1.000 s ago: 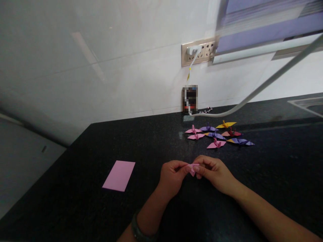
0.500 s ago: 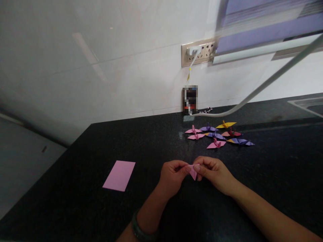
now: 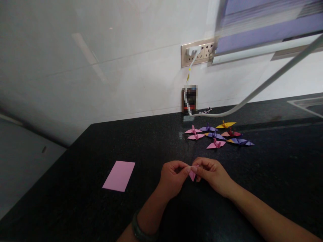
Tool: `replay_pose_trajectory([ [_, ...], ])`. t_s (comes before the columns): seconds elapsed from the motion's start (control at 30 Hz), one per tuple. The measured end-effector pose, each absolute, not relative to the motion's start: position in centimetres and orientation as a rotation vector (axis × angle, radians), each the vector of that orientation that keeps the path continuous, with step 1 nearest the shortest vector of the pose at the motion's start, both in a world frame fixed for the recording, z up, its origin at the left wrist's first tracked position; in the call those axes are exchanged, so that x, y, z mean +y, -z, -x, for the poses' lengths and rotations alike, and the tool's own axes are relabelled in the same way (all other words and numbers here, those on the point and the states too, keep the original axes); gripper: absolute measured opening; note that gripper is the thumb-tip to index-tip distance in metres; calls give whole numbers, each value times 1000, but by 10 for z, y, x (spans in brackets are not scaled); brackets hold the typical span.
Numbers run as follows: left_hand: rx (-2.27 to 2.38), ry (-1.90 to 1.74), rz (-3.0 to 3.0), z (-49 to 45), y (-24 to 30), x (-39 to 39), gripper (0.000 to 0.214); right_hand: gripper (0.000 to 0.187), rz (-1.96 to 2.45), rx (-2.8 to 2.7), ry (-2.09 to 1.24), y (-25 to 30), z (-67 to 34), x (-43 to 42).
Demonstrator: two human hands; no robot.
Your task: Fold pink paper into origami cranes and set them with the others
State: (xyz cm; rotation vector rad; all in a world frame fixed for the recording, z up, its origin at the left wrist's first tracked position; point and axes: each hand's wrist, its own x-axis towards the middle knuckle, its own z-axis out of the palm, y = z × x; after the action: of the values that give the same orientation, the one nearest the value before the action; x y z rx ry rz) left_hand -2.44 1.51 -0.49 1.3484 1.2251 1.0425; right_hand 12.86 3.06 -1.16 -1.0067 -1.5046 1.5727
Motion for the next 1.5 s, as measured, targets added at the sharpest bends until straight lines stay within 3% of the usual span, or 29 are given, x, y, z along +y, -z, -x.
replay_pose_trajectory([
  [0.6, 1258, -957, -1528, 23, 5, 14, 26, 23, 1085, -1537, -1535, 19, -126, 33],
  [0.87, 1344, -942, -1673, 22, 2, 12, 26, 24, 1159, -1675, -1270, 15, -126, 29],
  [1.1, 1375, -1003, -1622, 26, 7, 15, 24, 24, 1104, -1651, -1424, 15, -131, 37],
  [1.5, 1155, -977, -1262, 18, 11, 16, 26, 24, 1140, -1566, -1248, 17, -131, 33],
])
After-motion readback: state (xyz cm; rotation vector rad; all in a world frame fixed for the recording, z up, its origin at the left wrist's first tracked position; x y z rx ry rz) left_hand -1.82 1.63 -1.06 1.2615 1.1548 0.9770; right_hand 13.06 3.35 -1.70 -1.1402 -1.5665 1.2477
